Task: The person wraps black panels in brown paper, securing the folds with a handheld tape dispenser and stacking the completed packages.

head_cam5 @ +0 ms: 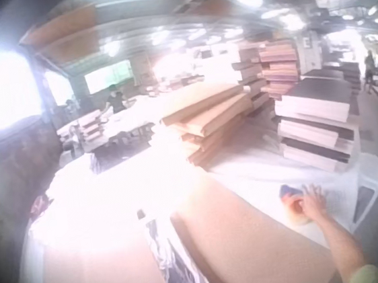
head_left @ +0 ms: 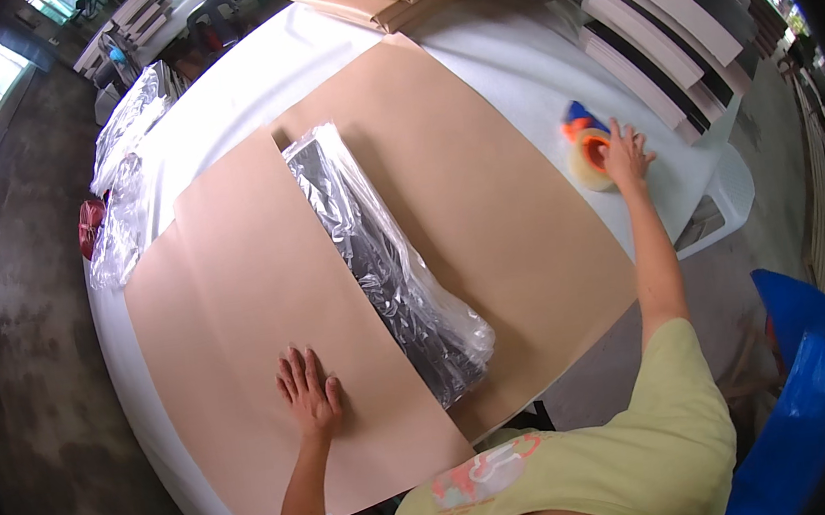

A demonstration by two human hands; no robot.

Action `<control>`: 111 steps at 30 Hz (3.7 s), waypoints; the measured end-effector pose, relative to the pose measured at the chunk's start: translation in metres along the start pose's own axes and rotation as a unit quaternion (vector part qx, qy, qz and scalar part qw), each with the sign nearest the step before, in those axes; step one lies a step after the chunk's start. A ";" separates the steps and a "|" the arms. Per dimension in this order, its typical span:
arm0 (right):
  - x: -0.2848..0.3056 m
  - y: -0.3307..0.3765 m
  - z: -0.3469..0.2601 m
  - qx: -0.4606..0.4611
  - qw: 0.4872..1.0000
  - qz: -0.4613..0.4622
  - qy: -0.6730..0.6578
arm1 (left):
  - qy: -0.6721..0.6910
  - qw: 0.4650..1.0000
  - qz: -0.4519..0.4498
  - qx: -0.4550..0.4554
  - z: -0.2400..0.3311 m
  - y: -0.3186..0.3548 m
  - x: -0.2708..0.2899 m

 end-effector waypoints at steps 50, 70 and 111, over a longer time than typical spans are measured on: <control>0.091 0.442 -0.440 0.407 0.841 -0.201 -0.293 | 0.407 0.896 0.177 0.022 -0.084 -0.039 0.025; 0.007 0.016 0.177 -0.254 0.935 0.095 -0.227 | 0.065 0.994 -0.086 0.020 -0.037 -0.073 0.023; 0.063 0.304 -0.511 -0.038 0.635 0.255 -0.728 | 0.266 0.948 -0.115 -0.128 -0.089 -0.078 0.019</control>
Point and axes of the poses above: each hand's wrist, its own y-axis away from the middle knuckle, its own x-axis out of the back of the hand, z = x × y, the point moved 9 cm from there along -y, towards the middle knuckle, and after that the axes turned 11 degrees about z, right-handed, at the moved point
